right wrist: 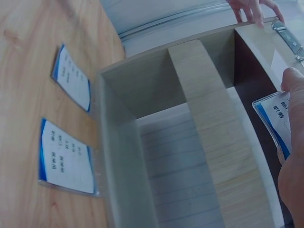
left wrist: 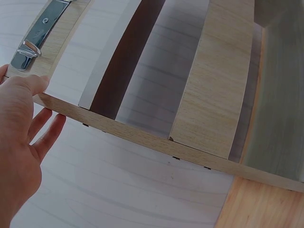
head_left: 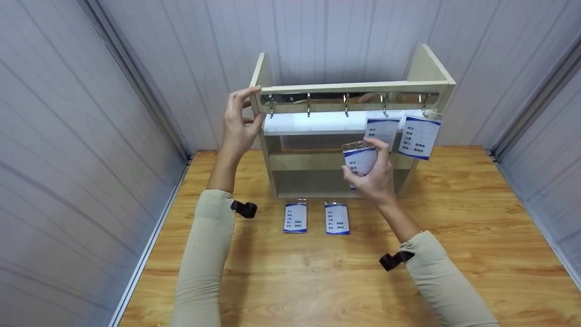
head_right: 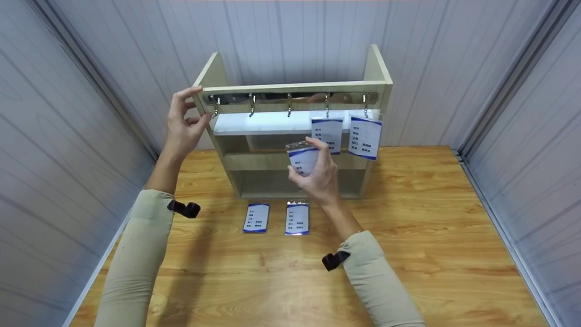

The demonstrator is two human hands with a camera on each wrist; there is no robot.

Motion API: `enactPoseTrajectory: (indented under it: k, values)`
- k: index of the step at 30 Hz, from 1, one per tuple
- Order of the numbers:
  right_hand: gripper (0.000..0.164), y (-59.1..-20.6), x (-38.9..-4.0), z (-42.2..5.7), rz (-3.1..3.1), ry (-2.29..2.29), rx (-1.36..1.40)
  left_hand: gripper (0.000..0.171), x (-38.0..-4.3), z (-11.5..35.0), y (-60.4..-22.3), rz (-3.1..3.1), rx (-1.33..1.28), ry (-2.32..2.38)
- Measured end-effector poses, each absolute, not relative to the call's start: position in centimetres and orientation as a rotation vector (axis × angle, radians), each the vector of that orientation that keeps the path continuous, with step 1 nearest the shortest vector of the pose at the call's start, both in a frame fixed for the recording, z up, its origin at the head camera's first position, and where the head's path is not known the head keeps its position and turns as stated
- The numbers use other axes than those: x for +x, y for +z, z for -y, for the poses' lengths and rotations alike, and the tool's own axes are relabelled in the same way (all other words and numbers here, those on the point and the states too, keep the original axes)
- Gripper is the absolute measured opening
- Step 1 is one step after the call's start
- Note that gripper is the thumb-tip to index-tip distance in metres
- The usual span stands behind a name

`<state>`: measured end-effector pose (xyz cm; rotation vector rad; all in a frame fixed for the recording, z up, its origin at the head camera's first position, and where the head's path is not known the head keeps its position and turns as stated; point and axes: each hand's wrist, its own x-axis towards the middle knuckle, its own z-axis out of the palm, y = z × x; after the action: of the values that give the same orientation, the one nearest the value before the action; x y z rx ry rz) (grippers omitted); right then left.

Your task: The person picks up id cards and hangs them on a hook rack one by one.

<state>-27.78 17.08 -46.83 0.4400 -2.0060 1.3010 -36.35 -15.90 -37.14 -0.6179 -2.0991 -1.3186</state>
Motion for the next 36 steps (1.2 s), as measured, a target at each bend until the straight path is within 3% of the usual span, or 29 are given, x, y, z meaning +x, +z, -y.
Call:
enactPoseTrajectory:
  k: [36]
  values:
    - [0.082, -41.6, -30.0, -14.5, 1.95, 1.299, 0.43, 0.055, -36.7, 15.8, -37.2, 2.099, -0.608, -1.322]
